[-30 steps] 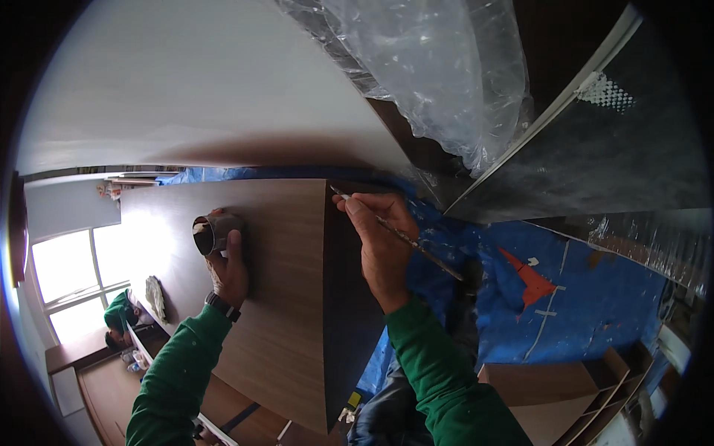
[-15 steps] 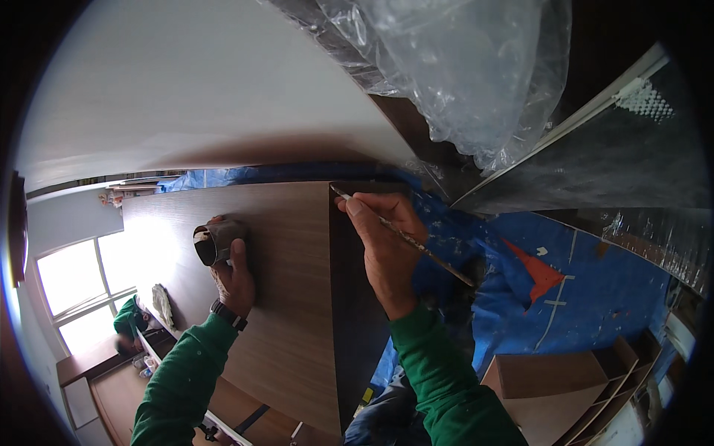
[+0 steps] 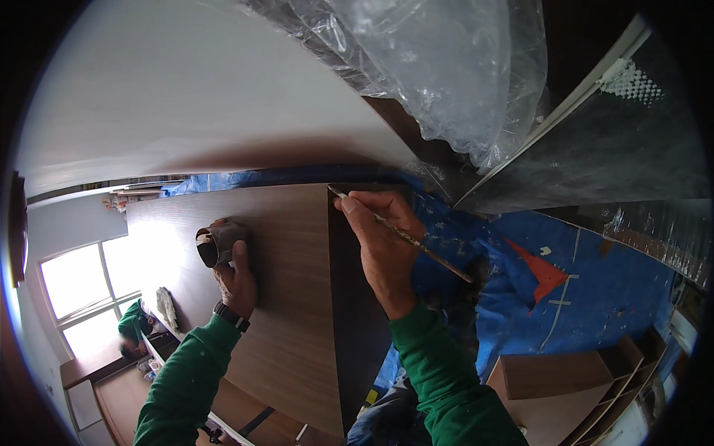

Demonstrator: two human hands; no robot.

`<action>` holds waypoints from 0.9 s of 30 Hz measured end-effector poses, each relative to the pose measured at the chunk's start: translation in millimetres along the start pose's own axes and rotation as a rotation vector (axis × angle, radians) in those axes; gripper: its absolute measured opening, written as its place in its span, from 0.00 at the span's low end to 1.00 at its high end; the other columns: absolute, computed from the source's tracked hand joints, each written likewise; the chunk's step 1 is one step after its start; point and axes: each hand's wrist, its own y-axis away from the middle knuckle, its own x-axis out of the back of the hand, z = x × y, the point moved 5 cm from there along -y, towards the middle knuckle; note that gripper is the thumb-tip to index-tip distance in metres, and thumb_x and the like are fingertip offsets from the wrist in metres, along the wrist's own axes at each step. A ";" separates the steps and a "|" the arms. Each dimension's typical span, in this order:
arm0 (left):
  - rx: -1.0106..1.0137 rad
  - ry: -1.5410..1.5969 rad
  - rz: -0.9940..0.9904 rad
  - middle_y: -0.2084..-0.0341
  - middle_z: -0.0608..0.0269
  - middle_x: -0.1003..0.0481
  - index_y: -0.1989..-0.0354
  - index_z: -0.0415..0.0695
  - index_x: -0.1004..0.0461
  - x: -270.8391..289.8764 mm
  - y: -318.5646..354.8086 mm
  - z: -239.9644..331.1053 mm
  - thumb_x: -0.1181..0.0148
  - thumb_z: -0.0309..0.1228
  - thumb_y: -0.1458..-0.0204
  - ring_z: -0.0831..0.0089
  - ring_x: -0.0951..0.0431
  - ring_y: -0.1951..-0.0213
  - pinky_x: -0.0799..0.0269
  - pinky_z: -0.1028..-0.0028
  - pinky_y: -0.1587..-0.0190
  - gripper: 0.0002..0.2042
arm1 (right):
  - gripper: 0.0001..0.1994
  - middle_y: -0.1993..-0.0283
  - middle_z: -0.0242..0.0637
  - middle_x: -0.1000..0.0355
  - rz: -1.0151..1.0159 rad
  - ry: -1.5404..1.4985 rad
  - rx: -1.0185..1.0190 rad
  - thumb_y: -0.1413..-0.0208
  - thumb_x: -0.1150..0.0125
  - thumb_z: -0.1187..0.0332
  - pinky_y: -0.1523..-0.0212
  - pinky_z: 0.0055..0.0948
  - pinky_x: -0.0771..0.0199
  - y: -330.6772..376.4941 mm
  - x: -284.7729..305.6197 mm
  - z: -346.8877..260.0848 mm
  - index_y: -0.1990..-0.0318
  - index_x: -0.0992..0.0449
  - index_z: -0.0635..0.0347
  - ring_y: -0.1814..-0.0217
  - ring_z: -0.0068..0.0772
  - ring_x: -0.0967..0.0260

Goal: The person applies a liquid finish to the edge of a wooden cabinet using a small brush, dipping it into a small container.

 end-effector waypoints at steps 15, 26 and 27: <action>-0.002 0.041 -0.002 0.45 0.54 0.32 0.34 0.39 0.42 -0.9 -1.6 -2.3 0.42 0.35 0.38 0.66 0.32 0.43 0.38 0.65 0.38 0.27 | 0.05 0.59 0.46 0.20 -0.031 0.000 -0.044 0.41 0.36 0.81 0.51 0.23 0.21 0.8 0.8 -1.9 0.59 0.24 0.70 0.55 0.30 0.21; 0.070 0.083 -0.041 0.45 0.54 0.34 0.34 0.39 0.43 -5.1 -1.2 1.2 0.41 0.35 0.39 0.66 0.33 0.43 0.39 0.65 0.38 0.28 | 0.06 0.59 0.46 0.21 -0.010 0.005 -0.063 0.41 0.36 0.81 0.50 0.22 0.22 -2.8 2.6 3.7 0.58 0.24 0.70 0.55 0.30 0.21; 0.049 0.075 -0.035 0.45 0.53 0.34 0.34 0.39 0.43 -3.4 -1.7 1.5 0.41 0.35 0.39 0.66 0.33 0.43 0.39 0.65 0.38 0.28 | 0.06 0.59 0.45 0.21 -0.013 0.002 -0.065 0.41 0.36 0.81 0.50 0.22 0.22 -2.7 1.8 2.6 0.58 0.24 0.70 0.55 0.30 0.21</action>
